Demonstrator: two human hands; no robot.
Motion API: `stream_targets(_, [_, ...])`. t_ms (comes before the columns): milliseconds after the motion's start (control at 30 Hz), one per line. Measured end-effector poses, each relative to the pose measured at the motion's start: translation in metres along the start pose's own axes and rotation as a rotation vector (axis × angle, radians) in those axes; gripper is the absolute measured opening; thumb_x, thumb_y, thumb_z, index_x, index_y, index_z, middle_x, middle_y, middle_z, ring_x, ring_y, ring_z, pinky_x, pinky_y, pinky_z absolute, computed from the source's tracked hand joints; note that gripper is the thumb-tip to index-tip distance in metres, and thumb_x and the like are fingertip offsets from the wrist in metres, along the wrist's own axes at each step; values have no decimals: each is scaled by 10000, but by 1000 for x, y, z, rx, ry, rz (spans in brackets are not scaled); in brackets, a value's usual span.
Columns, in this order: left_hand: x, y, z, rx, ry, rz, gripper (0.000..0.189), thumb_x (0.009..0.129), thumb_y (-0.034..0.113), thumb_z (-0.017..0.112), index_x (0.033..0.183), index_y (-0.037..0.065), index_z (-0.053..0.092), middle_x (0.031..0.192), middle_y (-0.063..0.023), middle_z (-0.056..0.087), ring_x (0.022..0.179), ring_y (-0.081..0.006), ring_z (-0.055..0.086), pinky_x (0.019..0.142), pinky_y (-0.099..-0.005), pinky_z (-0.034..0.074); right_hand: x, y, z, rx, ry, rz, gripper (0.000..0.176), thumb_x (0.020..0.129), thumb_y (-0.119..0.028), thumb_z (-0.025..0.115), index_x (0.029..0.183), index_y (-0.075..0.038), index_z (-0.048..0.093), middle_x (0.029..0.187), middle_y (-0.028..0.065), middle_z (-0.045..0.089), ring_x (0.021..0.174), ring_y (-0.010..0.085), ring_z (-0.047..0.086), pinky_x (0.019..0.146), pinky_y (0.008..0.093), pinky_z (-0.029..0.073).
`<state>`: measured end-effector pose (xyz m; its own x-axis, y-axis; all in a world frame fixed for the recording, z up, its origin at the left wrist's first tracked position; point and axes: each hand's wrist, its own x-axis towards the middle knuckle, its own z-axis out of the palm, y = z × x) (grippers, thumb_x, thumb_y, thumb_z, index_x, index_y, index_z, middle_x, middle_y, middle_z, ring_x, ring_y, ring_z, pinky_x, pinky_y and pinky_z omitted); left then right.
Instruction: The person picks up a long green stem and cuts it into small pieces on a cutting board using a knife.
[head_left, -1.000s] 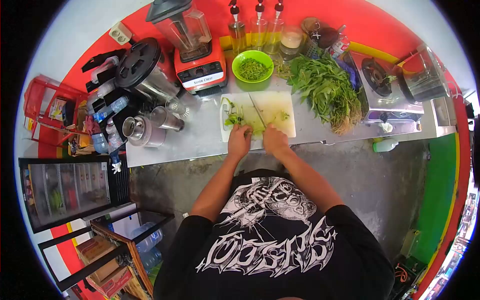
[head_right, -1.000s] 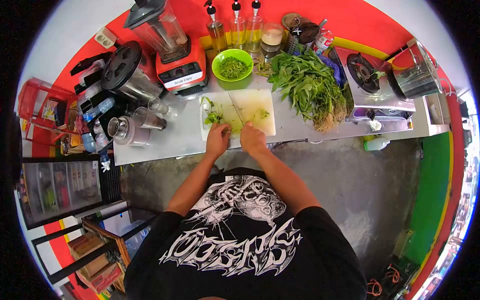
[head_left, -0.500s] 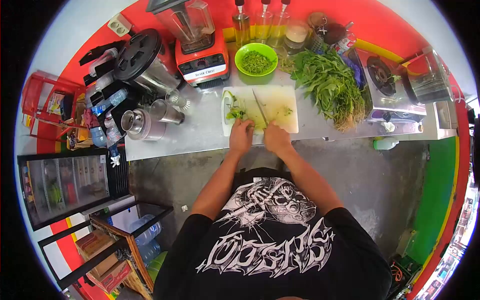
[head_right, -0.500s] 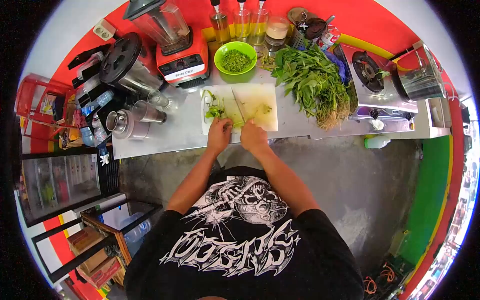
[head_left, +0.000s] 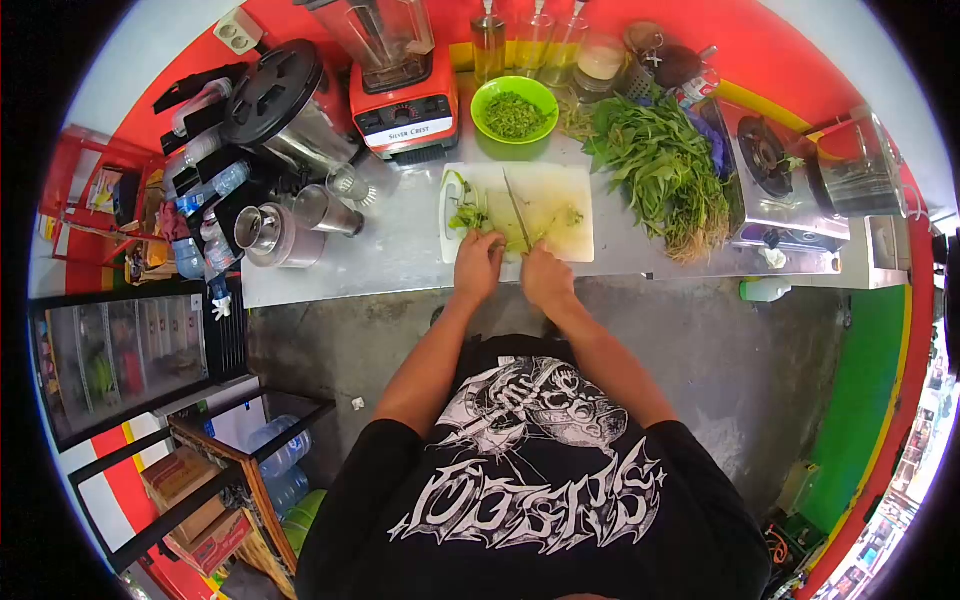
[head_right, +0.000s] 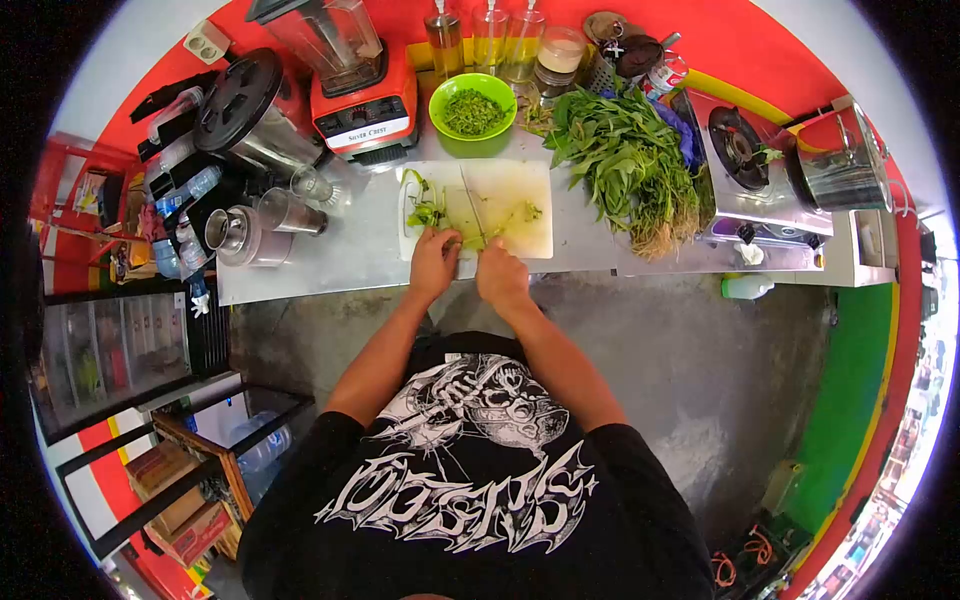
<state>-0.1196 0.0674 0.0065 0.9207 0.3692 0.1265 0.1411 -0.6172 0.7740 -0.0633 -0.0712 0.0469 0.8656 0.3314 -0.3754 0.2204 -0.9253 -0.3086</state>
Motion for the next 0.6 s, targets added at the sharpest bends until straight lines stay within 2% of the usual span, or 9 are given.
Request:
stream_targets(33, [2,-1,0,1,5,-3,143,873,47,683,1016,48,679,863,-144,543,774,-305,576,721,-415,469,4,-1,-5,-2,-1,-5,324,983,-260,554,1120,33,539,996,261,716,970,403,714,850,473,563])
stream_targets(100, [1,-2,-1,-37,-45,-26,154,866,56,666,1020,62,680,909,-169,558,885,-380,568,800,-466,465,14,-2,-13,11,-145,-15,441,1030,-342,480,1201,64,500,1080,289,687,1031,441,681,901,514,528])
stream_targets(233, [1,-2,0,-46,-54,-53,157,866,57,668,1022,62,679,910,-173,558,891,-382,569,808,-466,466,15,-1,-22,-40,-155,-89,457,1029,-354,477,1197,71,497,1084,290,686,1040,441,678,912,522,521])
stream_targets(433, [-1,1,-1,-88,-31,-69,177,864,57,670,1039,73,684,914,-180,559,906,-385,573,817,-474,466,-5,-4,-5,44,-121,34,437,1026,-345,483,1170,66,509,1083,293,686,1038,455,673,916,533,514])
stream_targets(533, [-2,-6,3,-43,-21,-32,171,864,58,672,1033,75,684,907,-176,556,896,-379,572,808,-470,466,5,-3,-8,-25,-53,-36,424,1019,-327,503,1175,67,512,1006,266,708,973,438,700,860,488,551])
stream_targets(600, [1,-9,4,0,-20,-9,172,878,71,691,1050,58,694,891,-152,558,794,-319,613,747,-425,499,10,-3,-16,-27,-104,-57,425,1020,-330,499,1182,63,505,1004,265,710,971,427,705,856,492,554])
